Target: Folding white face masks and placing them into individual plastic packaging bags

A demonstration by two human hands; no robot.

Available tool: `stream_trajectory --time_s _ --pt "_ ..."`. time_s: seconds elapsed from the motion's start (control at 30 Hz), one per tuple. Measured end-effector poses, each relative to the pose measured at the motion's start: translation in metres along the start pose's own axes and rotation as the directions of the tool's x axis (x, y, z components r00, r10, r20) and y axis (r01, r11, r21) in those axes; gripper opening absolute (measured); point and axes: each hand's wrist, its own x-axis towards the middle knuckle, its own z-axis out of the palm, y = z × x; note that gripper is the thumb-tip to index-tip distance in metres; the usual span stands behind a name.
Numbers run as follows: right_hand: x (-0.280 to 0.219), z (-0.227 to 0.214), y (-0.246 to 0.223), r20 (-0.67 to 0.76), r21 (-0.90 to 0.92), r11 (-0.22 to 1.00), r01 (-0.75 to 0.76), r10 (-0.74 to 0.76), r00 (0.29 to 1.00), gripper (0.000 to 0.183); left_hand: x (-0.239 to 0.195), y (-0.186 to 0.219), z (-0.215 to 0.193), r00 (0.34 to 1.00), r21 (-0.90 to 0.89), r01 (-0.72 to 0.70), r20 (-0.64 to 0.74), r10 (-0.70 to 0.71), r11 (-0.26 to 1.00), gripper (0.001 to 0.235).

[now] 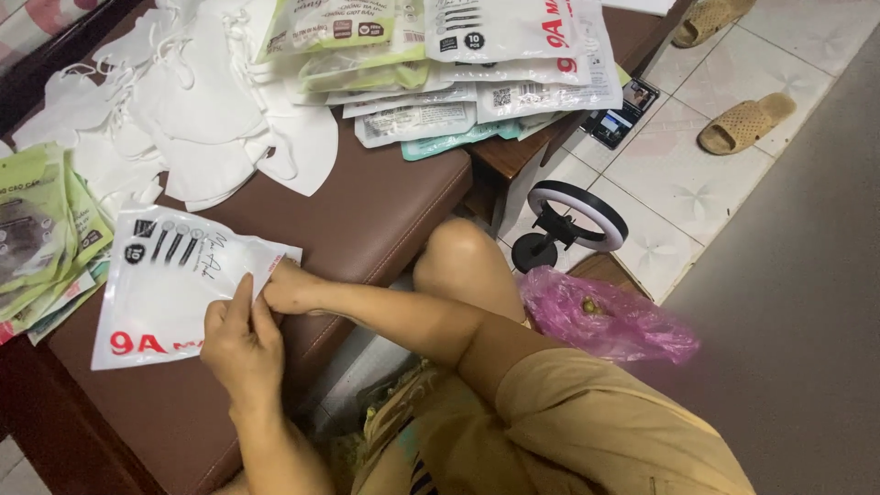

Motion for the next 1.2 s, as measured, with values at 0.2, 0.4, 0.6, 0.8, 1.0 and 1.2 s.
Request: stream_trajectory --time_s 0.2,0.4,0.6,0.8,1.0,1.2 --pt "0.008 0.002 0.003 -0.024 0.275 0.960 0.054 -0.049 0.998 0.045 -0.022 -0.030 -0.001 0.976 0.298 -0.034 -0.197 0.096 0.954 0.035" --pt "-0.003 -0.002 -0.004 0.024 0.342 0.933 0.110 -0.126 0.992 0.046 -0.022 -0.032 0.004 0.959 0.245 0.007 -0.276 0.063 0.970 0.014" --pt "-0.001 -0.008 0.004 0.099 0.331 0.941 0.067 -0.106 0.989 0.039 -0.019 -0.040 -0.006 0.874 -0.176 0.288 -0.354 -0.333 0.941 0.049" --pt "0.007 -0.013 0.014 0.092 0.432 0.899 0.071 -0.123 0.988 0.045 -0.033 -0.052 0.007 0.738 -0.691 0.528 0.084 -0.670 0.494 0.021" --pt "0.013 -0.015 0.021 0.043 0.518 0.852 0.075 -0.113 0.993 0.027 -0.047 -0.052 0.021 0.769 -0.688 0.477 0.027 -0.638 0.546 0.020" --pt "0.012 -0.011 0.020 -0.040 0.564 0.817 0.122 -0.121 0.992 0.035 -0.056 -0.036 0.021 0.799 -0.715 0.442 0.040 -0.600 0.542 0.018"
